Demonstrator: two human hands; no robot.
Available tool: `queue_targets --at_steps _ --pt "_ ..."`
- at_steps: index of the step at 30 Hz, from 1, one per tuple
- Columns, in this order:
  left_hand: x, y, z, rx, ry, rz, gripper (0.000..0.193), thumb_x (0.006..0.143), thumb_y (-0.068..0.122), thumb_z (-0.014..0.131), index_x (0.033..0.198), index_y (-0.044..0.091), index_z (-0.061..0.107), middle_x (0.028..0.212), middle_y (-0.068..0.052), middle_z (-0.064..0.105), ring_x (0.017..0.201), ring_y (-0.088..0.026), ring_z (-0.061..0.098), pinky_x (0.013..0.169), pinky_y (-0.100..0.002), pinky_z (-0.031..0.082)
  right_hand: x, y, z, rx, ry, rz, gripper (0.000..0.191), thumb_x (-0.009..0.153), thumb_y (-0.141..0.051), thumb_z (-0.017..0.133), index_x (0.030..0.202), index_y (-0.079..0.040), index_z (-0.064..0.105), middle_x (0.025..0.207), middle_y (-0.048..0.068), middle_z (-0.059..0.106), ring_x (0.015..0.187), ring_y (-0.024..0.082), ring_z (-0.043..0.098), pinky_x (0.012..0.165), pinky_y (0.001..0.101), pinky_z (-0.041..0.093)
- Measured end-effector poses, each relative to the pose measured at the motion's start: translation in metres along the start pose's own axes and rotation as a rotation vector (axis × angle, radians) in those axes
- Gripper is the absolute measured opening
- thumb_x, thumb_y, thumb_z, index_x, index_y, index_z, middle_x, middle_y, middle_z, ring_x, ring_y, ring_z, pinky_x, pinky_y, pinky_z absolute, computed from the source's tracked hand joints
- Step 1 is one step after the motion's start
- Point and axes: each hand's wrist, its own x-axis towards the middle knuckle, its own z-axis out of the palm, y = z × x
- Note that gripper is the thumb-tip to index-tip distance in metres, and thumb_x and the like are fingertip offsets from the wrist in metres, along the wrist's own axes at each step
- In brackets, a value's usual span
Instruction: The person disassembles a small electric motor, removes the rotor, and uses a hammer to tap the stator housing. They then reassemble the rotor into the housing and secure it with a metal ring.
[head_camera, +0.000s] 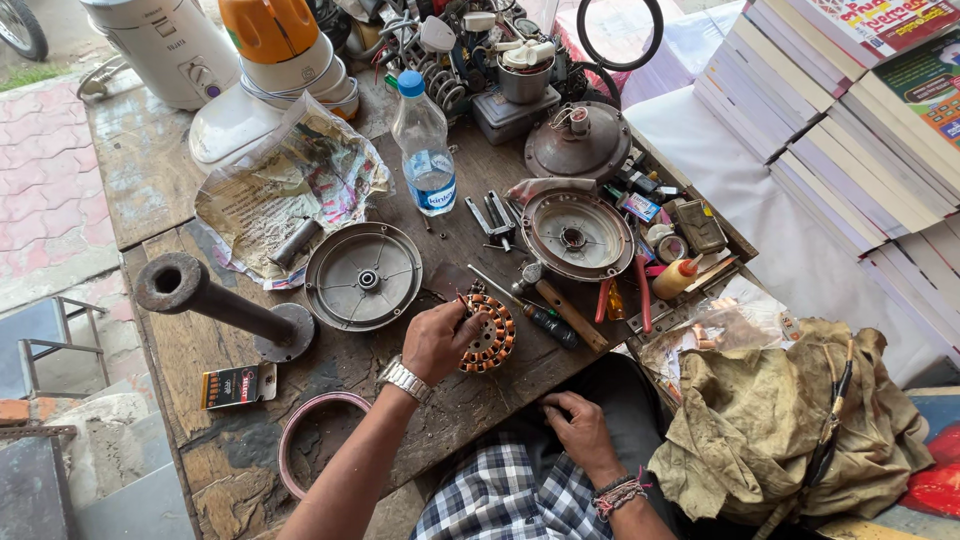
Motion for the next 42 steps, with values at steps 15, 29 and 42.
queue_targets --at_steps 15,29,42 --pt "-0.028 0.030 -0.064 -0.400 0.107 -0.123 0.019 0.093 0.019 0.073 0.103 0.003 0.077 0.081 -0.007 0.080 0.065 -0.009 0.075 0.053 -0.023 0.059 0.000 0.027 -0.009 0.008 0.086 0.114 0.019 0.087 -0.006 0.071 0.104 0.000 0.077 0.095 0.011 0.081 0.077 0.016 0.078 0.068 0.0282 0.062" --pt "0.033 -0.083 -0.112 0.220 0.472 -0.393 0.035 0.094 0.018 0.063 0.124 0.000 0.065 0.130 -0.023 0.066 0.120 -0.034 0.062 0.105 -0.048 0.046 0.006 0.028 -0.010 -0.041 0.116 0.138 0.019 0.089 -0.012 0.072 0.105 -0.003 0.079 0.082 0.007 0.081 0.067 0.014 0.075 0.059 0.0266 0.056" --pt "0.101 -0.116 -0.135 0.555 0.068 -1.062 0.037 0.103 0.024 0.049 0.136 0.008 0.060 0.140 -0.018 0.058 0.131 -0.034 0.051 0.105 -0.055 0.038 0.006 0.029 -0.007 0.109 0.128 0.197 0.021 0.090 -0.010 0.071 0.108 -0.004 0.079 0.085 0.005 0.081 0.068 0.011 0.073 0.057 0.0258 0.056"
